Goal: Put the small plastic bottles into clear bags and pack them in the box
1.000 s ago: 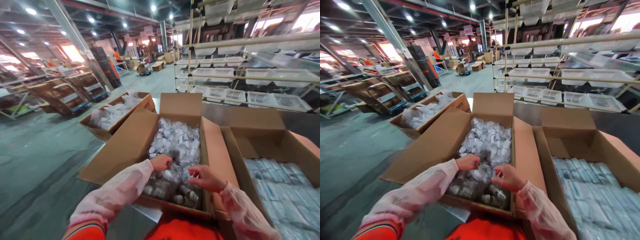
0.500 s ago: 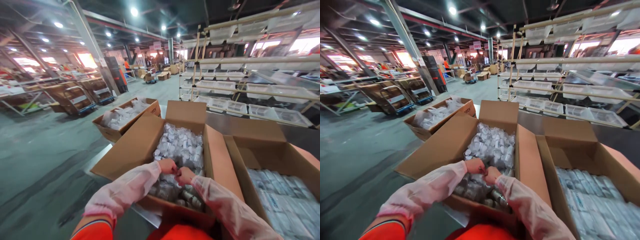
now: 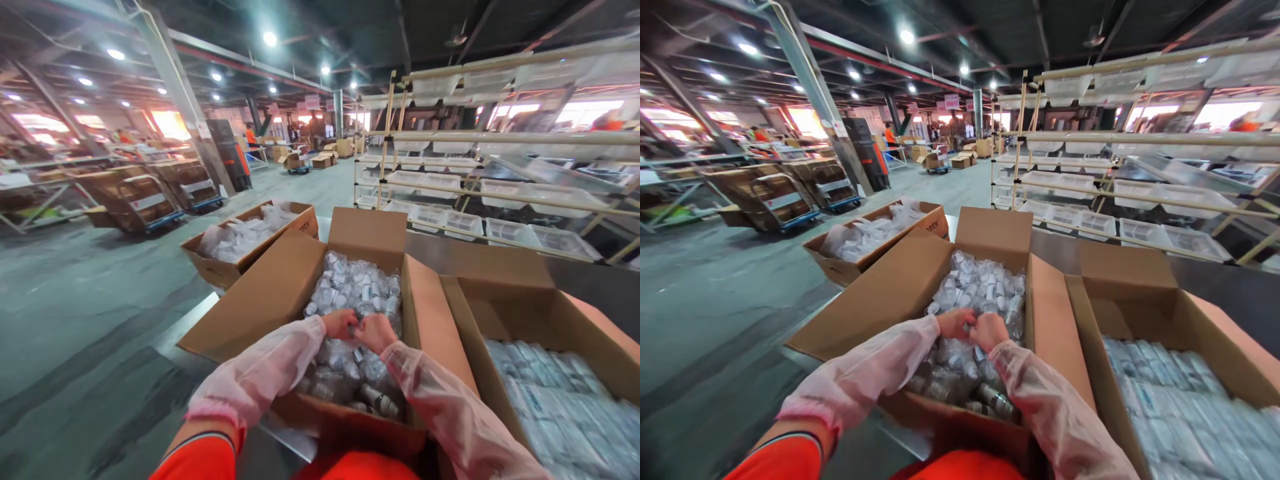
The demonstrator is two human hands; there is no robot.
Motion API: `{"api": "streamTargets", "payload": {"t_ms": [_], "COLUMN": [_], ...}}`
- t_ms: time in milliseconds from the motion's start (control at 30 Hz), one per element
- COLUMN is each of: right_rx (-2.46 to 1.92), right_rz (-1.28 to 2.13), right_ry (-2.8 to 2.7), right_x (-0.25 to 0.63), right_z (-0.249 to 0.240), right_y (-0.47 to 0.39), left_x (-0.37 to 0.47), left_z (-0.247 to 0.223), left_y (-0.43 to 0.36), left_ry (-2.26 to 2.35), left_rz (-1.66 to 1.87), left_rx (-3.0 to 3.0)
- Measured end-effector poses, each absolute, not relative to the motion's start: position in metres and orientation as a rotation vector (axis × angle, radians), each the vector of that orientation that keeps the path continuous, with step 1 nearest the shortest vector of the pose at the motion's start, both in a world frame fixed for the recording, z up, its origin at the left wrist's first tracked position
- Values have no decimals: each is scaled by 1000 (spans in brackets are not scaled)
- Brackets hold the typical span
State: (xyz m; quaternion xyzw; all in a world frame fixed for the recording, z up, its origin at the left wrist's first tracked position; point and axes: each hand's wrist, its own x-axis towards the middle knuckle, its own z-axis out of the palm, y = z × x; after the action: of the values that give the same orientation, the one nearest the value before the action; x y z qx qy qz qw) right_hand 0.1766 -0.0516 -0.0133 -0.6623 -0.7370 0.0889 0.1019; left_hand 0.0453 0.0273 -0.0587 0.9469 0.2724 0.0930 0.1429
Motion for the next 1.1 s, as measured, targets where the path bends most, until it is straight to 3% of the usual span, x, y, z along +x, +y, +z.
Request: {"api": "streamTargets", "payload": {"t_ms": [233,467,533,700,967,1100], "right_rx": [-1813,-1644,-1606,-1450,-1857,-2044], "right_rz": [99,182,276,557,272,271], "right_ry": [-1985,-1915,-1916,-1989,-2108,-2101], "right_x": [202,224,228,232,226,221], "right_z": [61,77,79,91,74,51], "right_y": [-46,-45,-48,-59,-65,-62], "left_x": [29,38,36,39,62,77], "left_z": [-25,28,44,63,53,32], "left_y": [12,-34,-41,-47,-42,-37], "left_ry": [796,593,556,541,793,816], "left_rz": [1015,1758,1673,1074,33,-106], "left_rx": [2608,2605,2507,2430,2878,2877]}}
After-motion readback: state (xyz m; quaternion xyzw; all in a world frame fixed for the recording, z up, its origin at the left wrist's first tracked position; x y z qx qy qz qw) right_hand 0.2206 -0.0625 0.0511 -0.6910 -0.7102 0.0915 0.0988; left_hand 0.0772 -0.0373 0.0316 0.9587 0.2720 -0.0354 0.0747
